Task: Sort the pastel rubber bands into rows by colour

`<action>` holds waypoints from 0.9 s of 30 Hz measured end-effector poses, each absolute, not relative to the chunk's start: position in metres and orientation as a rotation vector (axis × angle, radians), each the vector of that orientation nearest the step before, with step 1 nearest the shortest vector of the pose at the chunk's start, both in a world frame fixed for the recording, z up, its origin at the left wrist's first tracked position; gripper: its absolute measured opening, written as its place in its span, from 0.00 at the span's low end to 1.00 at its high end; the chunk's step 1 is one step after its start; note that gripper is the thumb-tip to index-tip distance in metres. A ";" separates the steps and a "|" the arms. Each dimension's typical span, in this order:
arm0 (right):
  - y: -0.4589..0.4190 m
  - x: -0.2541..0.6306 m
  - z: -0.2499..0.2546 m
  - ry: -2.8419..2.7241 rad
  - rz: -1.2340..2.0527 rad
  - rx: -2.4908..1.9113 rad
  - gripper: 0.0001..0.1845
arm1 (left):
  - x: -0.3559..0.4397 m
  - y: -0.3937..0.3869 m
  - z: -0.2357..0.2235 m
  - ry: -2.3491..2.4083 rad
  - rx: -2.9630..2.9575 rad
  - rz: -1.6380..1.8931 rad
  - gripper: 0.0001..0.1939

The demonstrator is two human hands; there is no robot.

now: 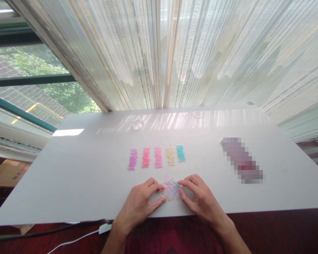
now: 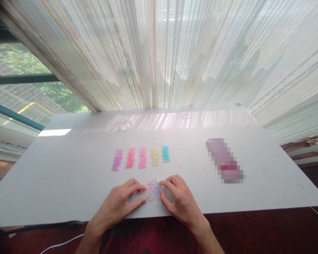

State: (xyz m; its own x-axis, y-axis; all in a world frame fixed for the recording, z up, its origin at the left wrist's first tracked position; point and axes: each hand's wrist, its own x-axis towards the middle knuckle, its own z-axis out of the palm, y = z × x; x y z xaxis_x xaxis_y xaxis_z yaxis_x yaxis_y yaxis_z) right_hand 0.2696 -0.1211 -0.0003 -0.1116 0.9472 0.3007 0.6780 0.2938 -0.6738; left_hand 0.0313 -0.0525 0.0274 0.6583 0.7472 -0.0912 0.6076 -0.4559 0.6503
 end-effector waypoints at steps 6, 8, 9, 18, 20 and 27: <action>-0.130 0.273 0.004 -1.926 0.540 -1.468 0.12 | 0.033 -0.052 0.025 1.030 2.255 0.341 0.07; -0.131 0.272 0.003 -1.927 0.534 -1.472 0.11 | 0.032 -0.052 0.023 1.020 2.263 0.370 0.06; -0.130 0.271 0.003 -1.926 0.528 -1.474 0.11 | 0.032 -0.052 0.022 1.017 2.263 0.381 0.06; -0.128 0.270 0.000 -1.922 0.489 -1.465 0.09 | 0.042 -0.054 0.025 0.965 2.277 0.450 0.07; -0.128 0.270 -0.001 -1.917 0.490 -1.468 0.08 | 0.047 -0.055 0.025 0.943 2.277 0.449 0.08; -0.129 0.270 -0.002 -1.906 0.460 -1.453 0.07 | 0.062 -0.060 0.022 0.895 2.328 0.420 0.08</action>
